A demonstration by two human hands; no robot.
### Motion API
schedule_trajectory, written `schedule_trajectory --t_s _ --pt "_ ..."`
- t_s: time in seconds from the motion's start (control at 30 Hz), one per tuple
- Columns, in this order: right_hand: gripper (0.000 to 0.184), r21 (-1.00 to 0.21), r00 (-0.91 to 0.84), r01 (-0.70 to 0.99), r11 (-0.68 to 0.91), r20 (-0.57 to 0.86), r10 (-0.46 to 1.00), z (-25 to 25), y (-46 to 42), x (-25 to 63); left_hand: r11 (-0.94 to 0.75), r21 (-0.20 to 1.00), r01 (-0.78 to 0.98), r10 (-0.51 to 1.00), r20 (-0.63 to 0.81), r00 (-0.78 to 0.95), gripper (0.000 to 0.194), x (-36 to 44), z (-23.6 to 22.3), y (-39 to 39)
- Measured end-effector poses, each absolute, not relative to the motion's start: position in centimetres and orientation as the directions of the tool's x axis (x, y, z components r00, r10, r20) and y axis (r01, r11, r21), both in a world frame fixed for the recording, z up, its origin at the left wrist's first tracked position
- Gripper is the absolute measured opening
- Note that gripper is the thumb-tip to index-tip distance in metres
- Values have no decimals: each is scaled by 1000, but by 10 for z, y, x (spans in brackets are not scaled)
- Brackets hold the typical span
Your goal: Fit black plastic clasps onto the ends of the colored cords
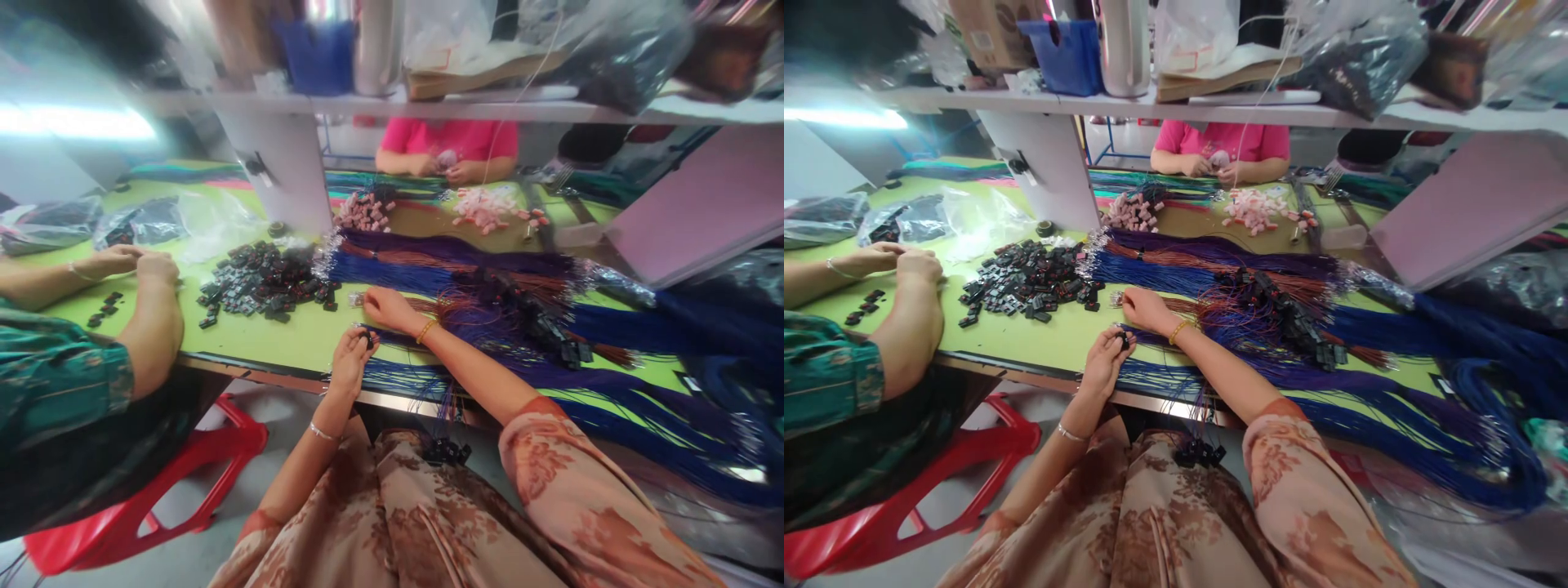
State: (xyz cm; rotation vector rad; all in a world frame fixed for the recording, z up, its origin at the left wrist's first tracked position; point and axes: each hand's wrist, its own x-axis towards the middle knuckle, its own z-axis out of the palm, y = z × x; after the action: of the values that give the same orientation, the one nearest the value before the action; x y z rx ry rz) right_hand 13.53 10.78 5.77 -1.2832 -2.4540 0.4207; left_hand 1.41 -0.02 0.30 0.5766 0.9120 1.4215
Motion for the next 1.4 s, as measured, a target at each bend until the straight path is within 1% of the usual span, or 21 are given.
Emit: schedule_trajectory --t_s 0.07,0.13,0.2,0.3,0.43,0.5,0.57,0.63,0.73,0.8,0.9,1.03,1.27,1.33,1.4 --pt "15 -496 -571 633 595 221 791 62 105 128 105 804 -586 977 -192 -89 30 14 2 -1" --pt "11 -579 -589 545 606 250 768 65 99 124 101 796 -596 976 -194 -94 30 14 1 -1" --pt "11 -660 -585 471 585 263 767 66 91 128 96 789 -606 977 -192 -95 31 13 -1 -1" --pt "15 -760 -587 382 526 239 773 64 76 141 96 781 -617 978 -190 -88 29 13 -2 -2" --pt "23 -854 -603 295 429 182 777 54 58 160 86 773 -628 983 -169 -73 26 12 -2 -2" --pt "26 -880 -581 288 378 154 800 48 53 166 95 777 -622 986 -160 -49 25 12 -1 -2" --pt "26 -885 -544 318 340 123 830 43 50 170 111 783 -612 986 -163 -30 26 11 -1 -3" --pt "22 -863 -503 364 351 135 853 40 48 171 121 787 -605 985 -170 -24 27 11 -2 -3" --pt "16 -773 -463 444 453 236 855 40 43 170 123 798 -590 984 -175 -30 27 10 -2 -4" --pt "15 -702 -456 495 512 292 841 41 38 168 125 809 -575 983 -178 -36 28 10 -2 -4" --pt "17 -626 -460 550 552 325 826 44 31 165 139 817 -560 980 -196 -42 29 11 0 -4" --pt "19 -565 -480 596 571 320 817 45 28 164 162 812 -561 973 -227 -48 31 10 3 -5" --pt "21 -451 -500 675 584 303 812 42 28 162 182 831 -525 972 -234 -34 30 9 5 -6" --pt "22 -411 -520 694 591 281 807 41 28 162 181 854 -488 970 -238 -58 29 12 4 -7" --pt "23 -368 -551 704 608 258 794 40 28 162 168 895 -412 970 -225 -93 28 15 3 -8"
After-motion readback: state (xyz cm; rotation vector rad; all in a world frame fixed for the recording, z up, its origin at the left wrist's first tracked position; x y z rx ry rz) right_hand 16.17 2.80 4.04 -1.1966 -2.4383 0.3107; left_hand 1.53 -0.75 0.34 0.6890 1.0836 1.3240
